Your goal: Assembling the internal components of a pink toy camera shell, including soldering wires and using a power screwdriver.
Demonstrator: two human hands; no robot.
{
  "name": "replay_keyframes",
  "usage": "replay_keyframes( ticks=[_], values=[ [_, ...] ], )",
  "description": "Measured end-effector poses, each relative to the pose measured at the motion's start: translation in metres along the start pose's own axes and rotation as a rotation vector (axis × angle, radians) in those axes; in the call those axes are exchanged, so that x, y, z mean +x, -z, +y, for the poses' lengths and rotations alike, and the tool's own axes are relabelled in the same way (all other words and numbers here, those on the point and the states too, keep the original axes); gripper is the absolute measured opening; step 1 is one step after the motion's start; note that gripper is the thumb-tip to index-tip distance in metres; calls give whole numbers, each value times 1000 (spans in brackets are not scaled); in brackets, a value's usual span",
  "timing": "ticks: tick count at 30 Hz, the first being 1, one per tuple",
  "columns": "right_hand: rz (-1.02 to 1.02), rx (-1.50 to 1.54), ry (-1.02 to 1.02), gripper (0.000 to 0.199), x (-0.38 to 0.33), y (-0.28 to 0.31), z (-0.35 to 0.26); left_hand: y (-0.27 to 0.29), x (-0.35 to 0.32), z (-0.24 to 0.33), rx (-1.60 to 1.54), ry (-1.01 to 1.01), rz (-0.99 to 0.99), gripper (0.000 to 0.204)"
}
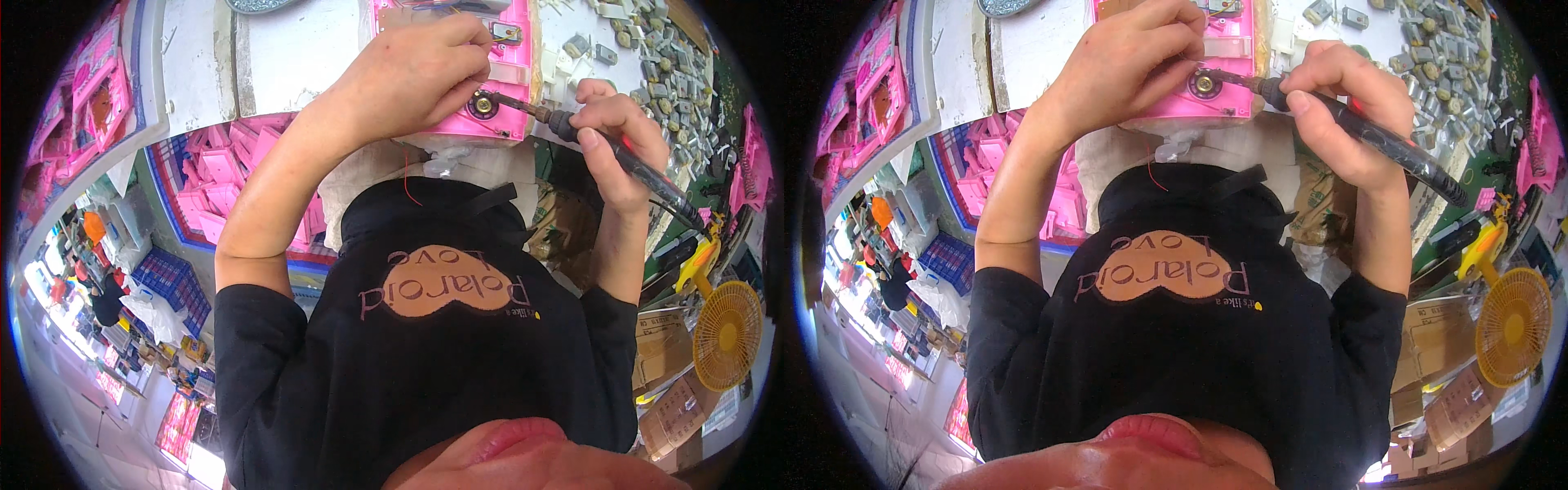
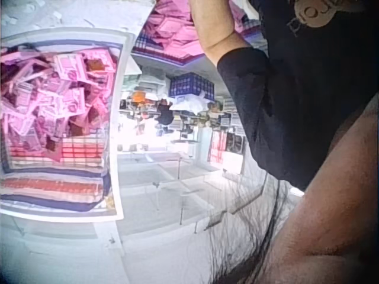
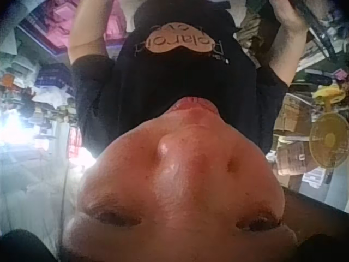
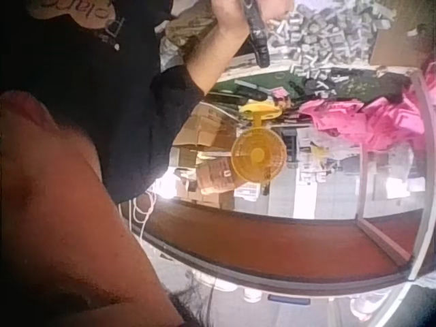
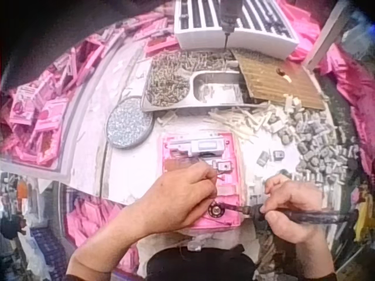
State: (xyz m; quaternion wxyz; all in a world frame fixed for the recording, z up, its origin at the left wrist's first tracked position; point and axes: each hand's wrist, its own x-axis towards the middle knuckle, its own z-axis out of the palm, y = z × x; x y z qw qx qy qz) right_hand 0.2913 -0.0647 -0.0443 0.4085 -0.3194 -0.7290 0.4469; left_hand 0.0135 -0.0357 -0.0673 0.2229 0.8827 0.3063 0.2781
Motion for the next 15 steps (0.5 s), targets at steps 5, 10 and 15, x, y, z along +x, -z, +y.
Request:
replay_keyframes(
  ticks=[5, 10, 15],
  values=[
    [-30, -37, 8, 9, 3, 1, 0, 1, 0, 0, 1, 12, -10, 10],
    [-38, -35, -13, 9, 6, 0, -2, -1, -1, -1, -16, 20, -7, 10],
    [-42, -28, 11, 10, 4, 5, -2, -1, -1, -2, 14, -9, 2, 10]
  ],
)
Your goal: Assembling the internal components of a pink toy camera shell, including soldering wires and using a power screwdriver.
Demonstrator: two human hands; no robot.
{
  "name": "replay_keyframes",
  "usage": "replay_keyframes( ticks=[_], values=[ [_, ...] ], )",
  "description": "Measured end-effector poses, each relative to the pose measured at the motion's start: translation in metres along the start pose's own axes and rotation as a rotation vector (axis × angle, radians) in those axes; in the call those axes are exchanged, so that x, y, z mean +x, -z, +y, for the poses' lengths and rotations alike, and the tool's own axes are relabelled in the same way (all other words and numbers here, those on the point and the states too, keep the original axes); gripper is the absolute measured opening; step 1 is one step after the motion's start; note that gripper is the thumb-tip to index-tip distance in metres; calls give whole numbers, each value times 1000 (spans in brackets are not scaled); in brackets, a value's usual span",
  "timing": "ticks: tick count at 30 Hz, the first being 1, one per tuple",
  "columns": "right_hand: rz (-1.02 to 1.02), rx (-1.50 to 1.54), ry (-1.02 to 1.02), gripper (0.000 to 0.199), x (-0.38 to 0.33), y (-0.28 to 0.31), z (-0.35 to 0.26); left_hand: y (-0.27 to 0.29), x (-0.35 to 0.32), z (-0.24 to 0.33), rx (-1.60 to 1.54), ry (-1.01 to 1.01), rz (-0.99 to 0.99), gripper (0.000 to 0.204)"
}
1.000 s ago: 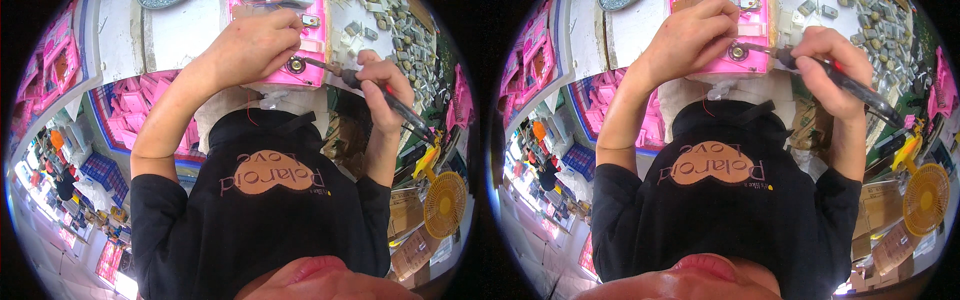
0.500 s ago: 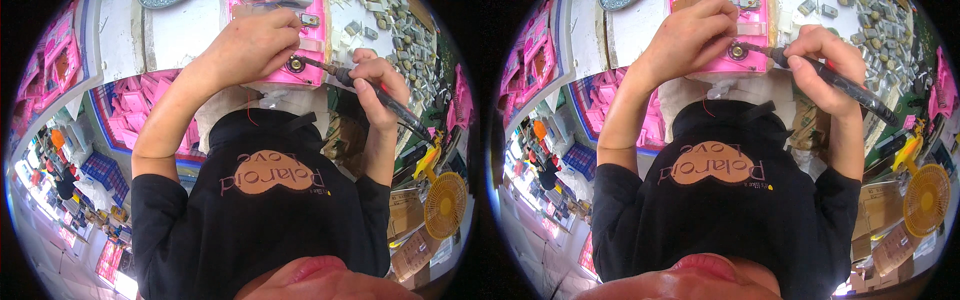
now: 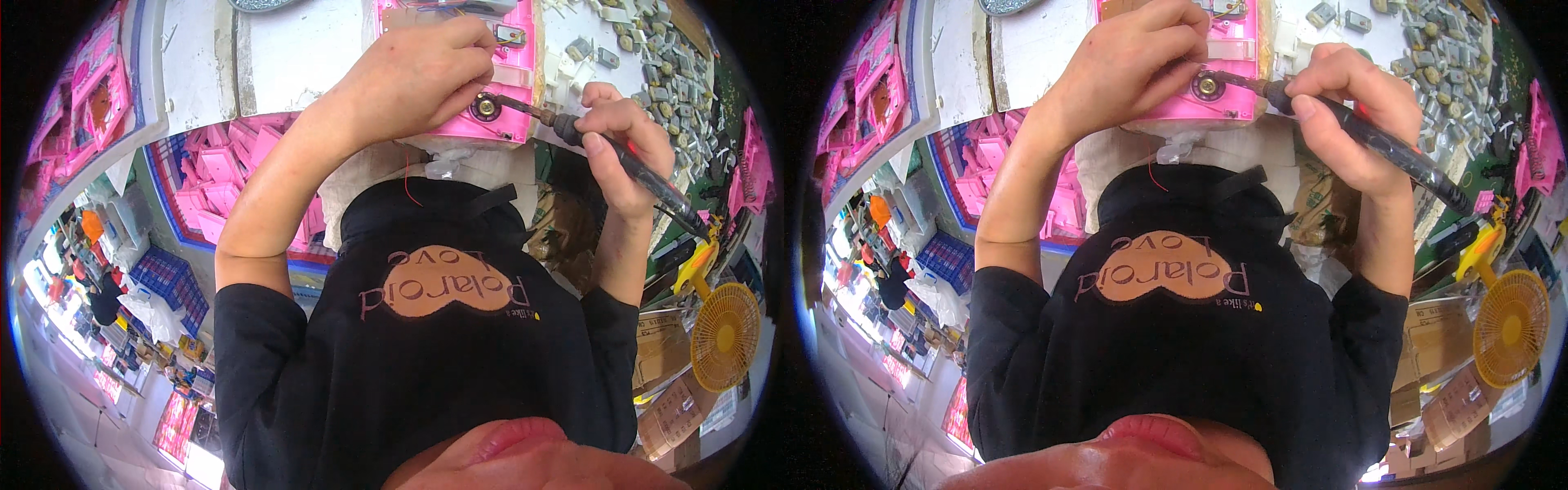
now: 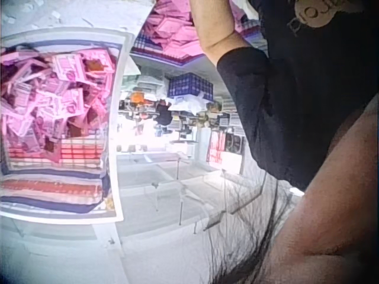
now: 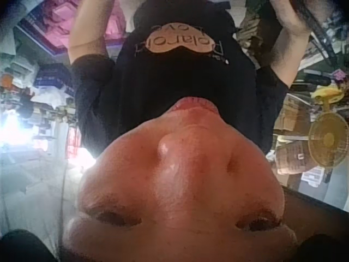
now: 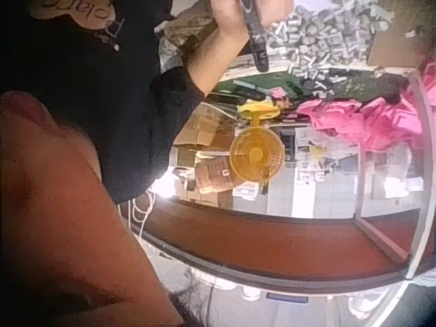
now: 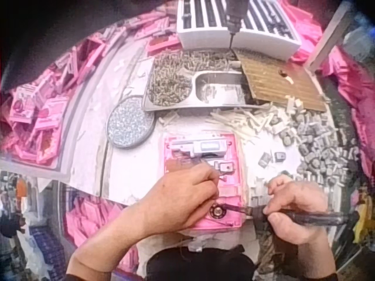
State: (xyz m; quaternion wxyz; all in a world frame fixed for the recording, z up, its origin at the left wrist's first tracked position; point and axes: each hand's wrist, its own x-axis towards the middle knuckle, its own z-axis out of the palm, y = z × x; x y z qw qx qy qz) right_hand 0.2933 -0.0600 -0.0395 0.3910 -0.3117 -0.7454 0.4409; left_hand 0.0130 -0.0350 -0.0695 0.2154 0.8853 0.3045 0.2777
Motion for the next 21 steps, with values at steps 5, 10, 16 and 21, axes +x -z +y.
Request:
replay_keyframes(
  ticks=[5, 10, 16, 21],
  values=[
    [59, 19, 17, 14, -7, 8, -4, 3, 1, 1, -5, -2, -7, 10],
    [72, 23, 23, 15, -9, 13, -3, 3, -1, 2, -25, 19, -10, 10],
    [44, 45, 23, 13, -5, 10, -3, 4, 0, 5, -38, 36, -22, 8],
    [16, 11, 29, 13, -3, 7, 0, 7, 3, 5, 3, 16, -59, 8]
  ],
)
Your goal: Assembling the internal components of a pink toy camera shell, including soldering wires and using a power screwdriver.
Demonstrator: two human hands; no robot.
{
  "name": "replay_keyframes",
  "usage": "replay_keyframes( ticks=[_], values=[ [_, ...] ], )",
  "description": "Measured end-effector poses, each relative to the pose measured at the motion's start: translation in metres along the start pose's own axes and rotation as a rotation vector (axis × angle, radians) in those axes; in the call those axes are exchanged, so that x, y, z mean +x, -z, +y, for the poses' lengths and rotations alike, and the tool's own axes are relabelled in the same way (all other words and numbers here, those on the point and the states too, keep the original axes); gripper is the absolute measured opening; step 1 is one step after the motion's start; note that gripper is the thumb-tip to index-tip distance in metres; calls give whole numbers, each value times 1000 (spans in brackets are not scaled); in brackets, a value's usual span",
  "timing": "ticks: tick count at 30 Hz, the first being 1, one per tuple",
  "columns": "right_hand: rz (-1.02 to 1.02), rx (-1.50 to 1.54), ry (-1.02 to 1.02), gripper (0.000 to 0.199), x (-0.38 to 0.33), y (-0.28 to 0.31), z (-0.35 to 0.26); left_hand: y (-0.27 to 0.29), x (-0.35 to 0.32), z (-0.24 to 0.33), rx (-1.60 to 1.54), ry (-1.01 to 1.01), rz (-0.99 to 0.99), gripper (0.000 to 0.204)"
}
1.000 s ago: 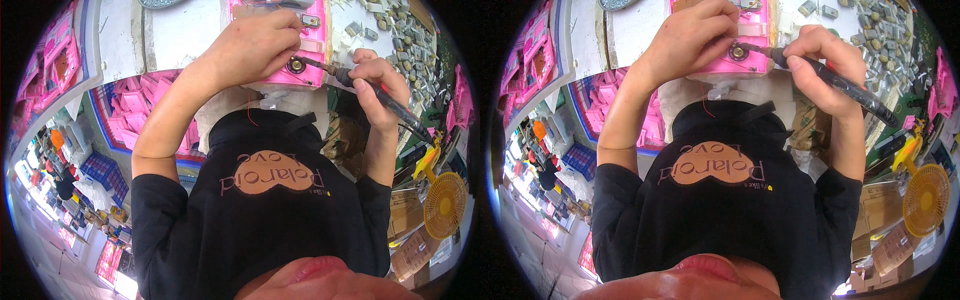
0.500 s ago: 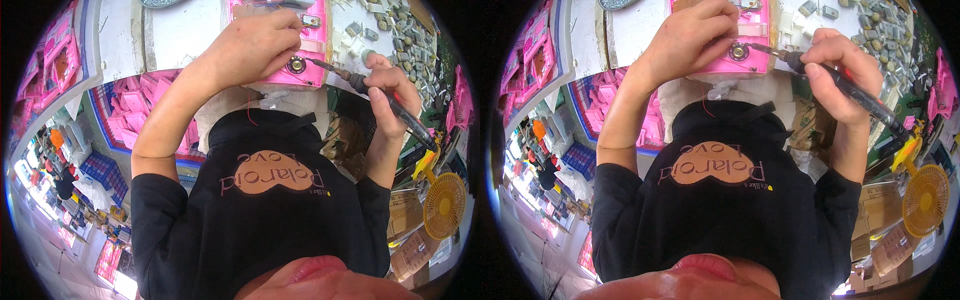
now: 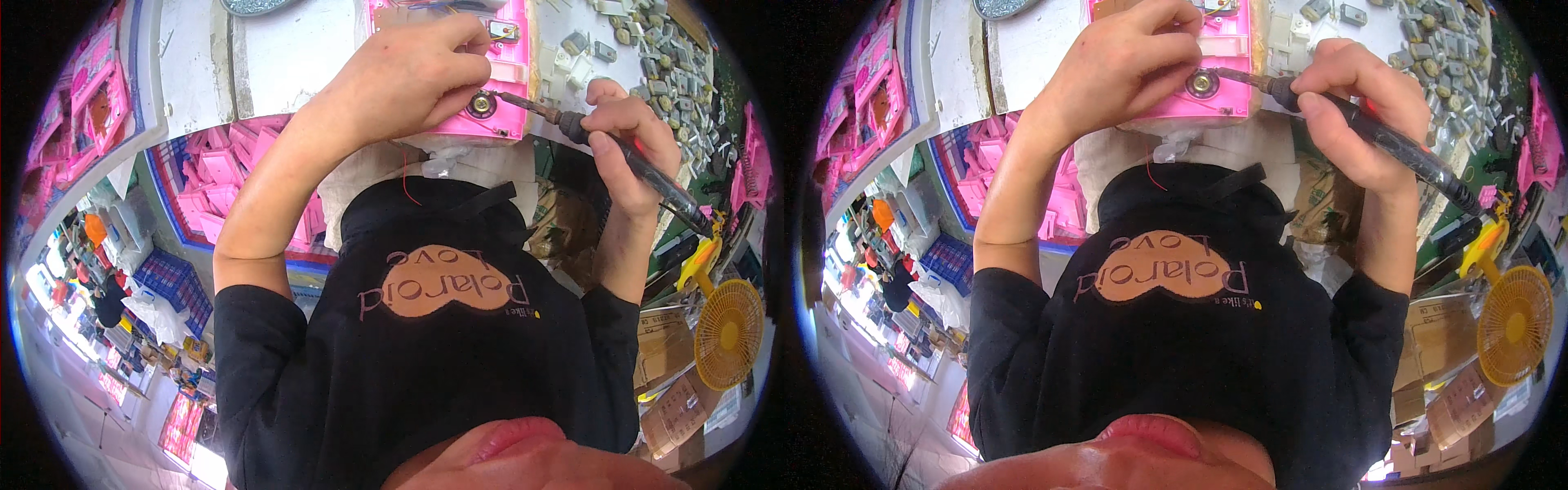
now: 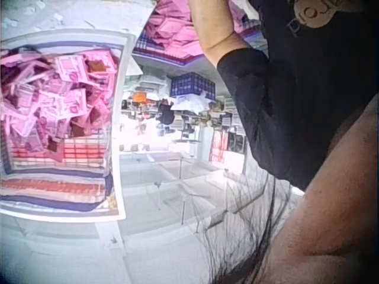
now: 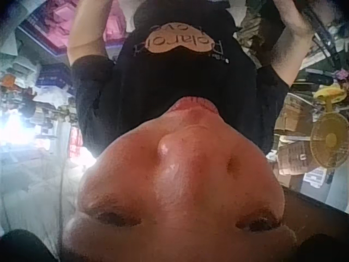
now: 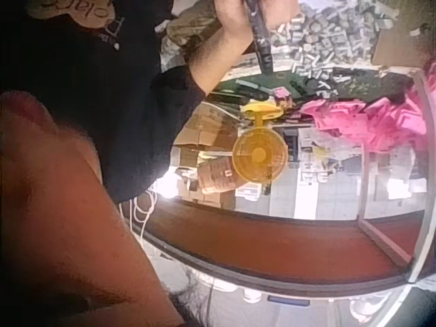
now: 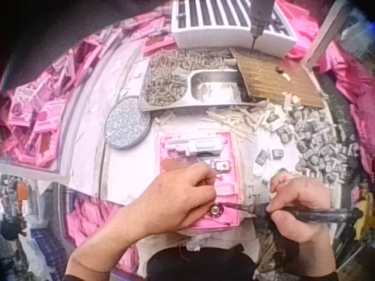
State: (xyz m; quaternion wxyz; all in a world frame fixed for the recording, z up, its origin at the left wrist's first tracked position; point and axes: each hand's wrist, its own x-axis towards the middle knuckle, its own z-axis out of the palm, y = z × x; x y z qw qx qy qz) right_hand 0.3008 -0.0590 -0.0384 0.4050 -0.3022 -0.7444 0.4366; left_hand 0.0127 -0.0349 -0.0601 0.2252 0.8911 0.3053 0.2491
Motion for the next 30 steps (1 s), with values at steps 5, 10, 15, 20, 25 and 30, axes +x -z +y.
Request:
replay_keyframes(
  ticks=[5, 10, 15, 20, 25, 30],
  values=[
    [-6, 13, -5, 11, 1, -3, 1, 1, 0, 2, 5, -5, -16, 9],
    [-27, -10, -56, 10, 3, -4, -1, 1, 1, -1, 19, -28, -21, 10],
    [-22, -39, -34, 10, 3, -7, -1, -1, 0, 1, 80, -40, -16, 11],
    [111, -50, -71, 13, -7, 4, -13, -1, -1, 1, 78, -46, 3, 12],
    [588, 77, -155, 20, -69, 50, -16, 4, 5, 3, 18, -32, -81, 14],
    [1225, -62, -94, 7, -142, 119, -48, 4, 1, 9, 12, 40, -90, 12]
  ],
)
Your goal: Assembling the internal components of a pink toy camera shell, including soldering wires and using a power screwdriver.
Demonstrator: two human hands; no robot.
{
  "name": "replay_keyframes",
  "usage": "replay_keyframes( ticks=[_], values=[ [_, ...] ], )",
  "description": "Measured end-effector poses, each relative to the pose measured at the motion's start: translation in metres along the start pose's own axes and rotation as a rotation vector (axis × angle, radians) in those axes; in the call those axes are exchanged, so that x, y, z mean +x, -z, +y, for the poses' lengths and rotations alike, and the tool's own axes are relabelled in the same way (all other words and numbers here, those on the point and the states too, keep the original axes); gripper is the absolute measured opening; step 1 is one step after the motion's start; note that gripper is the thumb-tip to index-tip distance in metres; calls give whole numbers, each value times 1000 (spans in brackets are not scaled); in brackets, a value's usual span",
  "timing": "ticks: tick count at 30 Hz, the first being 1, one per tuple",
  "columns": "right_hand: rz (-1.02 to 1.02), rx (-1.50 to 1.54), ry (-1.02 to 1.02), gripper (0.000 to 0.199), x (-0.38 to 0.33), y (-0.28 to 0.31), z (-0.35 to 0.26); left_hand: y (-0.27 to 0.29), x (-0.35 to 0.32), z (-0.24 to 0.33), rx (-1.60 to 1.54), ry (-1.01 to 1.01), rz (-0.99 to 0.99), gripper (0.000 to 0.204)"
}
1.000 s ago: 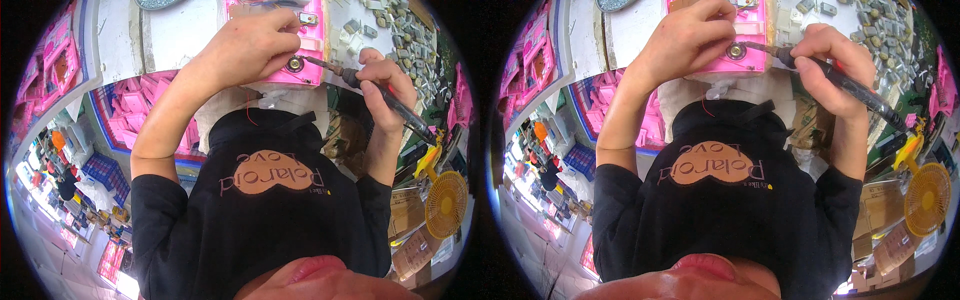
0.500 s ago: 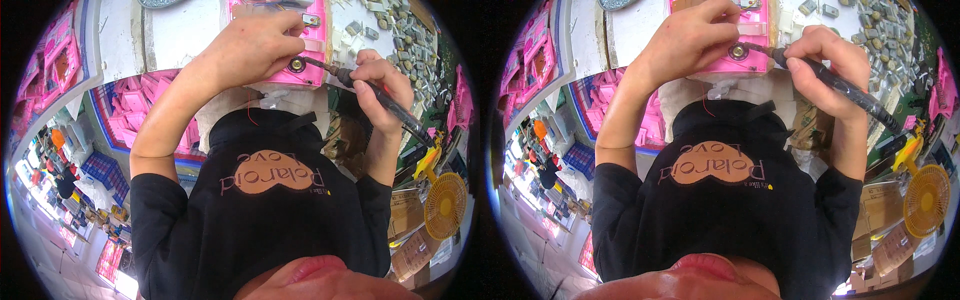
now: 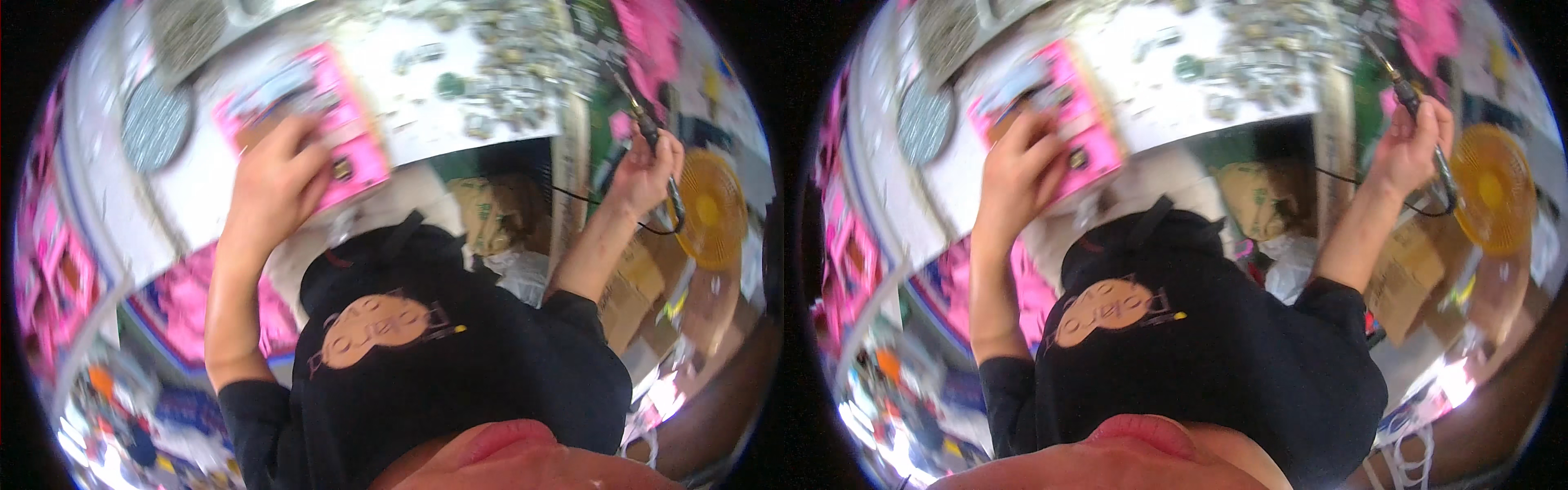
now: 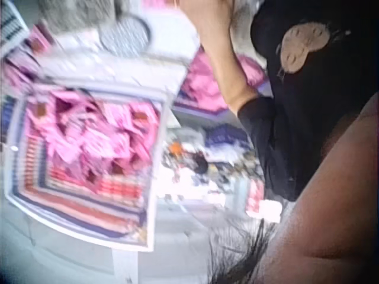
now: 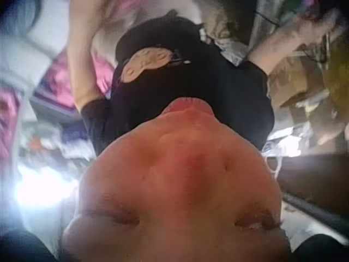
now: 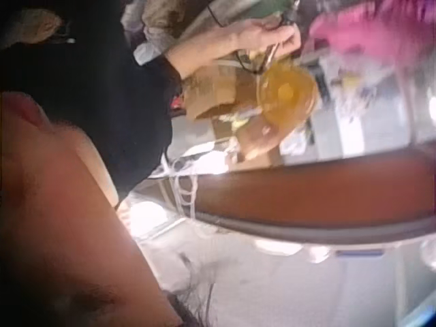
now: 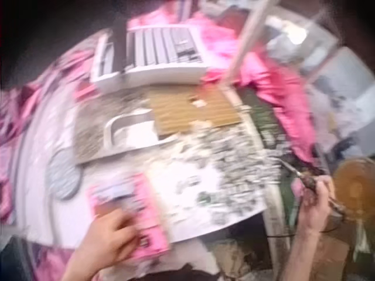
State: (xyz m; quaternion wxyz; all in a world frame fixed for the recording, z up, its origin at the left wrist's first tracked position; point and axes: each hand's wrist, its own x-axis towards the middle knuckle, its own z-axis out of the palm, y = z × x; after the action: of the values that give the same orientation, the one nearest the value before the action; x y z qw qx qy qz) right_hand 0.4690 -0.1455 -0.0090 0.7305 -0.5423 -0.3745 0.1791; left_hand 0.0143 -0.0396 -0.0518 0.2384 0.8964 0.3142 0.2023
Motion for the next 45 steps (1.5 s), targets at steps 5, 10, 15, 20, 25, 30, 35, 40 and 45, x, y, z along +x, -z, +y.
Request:
replay_keyframes(
  ticks=[5, 10, 15, 20, 25, 30, 35, 40, 45],
  values=[
    [398, -327, 196, 4, 26, 60, -21, -5, 3, 9, -28, 10, 35, 18],
    [414, -360, 130, 11, 82, 70, 30, -2, -7, 9, 5, 19, 77, 23],
    [261, -118, -266, 23, 143, 140, 85, -4, -13, -4, -40, -27, 139, 32],
    [-67, 579, -602, 36, 89, 113, 86, -10, -37, 1, -125, 100, 341, 34],
    [-207, -153, -410, 24, -48, -89, 51, -3, -29, 8, 17, 29, 186, 36],
    [-835, -494, 98, 17, -92, -207, 44, -7, -20, 4, 31, 28, 294, 34],
    [-1006, -802, 180, 29, -92, -247, 39, -4, 16, -7, 255, 22, 421, 17],
    [-1047, -963, 175, 34, -88, -259, 32, 11, 28, -7, 135, 106, 301, 18],
    [-1056, -975, 272, 30, -85, -258, 36, 11, 28, -9, 127, 82, 319, 17]
  ],
)
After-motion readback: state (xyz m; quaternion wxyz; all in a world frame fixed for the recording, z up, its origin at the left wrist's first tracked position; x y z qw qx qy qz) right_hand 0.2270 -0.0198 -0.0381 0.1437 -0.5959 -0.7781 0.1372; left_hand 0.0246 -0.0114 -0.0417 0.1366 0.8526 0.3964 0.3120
